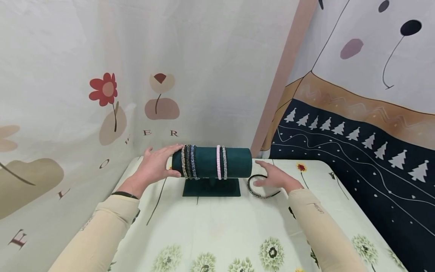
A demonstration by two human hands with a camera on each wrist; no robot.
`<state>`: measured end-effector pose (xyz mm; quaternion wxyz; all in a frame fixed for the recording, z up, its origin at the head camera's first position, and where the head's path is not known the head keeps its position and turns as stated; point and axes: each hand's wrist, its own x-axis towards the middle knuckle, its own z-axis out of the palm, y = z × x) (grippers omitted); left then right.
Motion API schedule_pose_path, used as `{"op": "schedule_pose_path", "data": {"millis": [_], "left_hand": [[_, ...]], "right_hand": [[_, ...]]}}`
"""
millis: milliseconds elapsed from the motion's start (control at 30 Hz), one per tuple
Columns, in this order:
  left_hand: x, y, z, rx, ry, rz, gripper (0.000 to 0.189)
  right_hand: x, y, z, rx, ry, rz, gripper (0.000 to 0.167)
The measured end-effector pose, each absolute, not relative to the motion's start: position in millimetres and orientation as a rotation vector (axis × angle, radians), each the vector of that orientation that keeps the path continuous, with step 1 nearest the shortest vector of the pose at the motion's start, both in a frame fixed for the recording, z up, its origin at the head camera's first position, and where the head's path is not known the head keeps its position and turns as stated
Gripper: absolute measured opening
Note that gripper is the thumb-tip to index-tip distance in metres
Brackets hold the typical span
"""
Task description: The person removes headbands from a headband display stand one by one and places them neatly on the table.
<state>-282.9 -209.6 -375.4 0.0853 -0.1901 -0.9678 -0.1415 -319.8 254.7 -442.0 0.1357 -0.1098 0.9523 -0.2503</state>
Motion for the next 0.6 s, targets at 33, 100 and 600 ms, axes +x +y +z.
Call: {"op": "schedule_pose_path", "data": {"millis": [33, 100, 600], "left_hand": [[-282.8, -209.4, -375.3, -0.570, -2.885, -0.426, 0.107], [-282.3, -209.3, -374.9, -0.573, -2.882, -0.425, 0.107], [-280.3, -210.5, -373.2, -0.582, -2.877, -0.441, 0.107]], "right_hand": [[-319.0, 258.8, -438.8, -0.321, 2.762, -0.761, 0.100], [-317.4, 267.2, -432.0, -0.325, 2.776, -0.824, 0.098], [-313.4, 248.8, -369.7, -0.463, 2.863, -1.289, 0.082]]}}
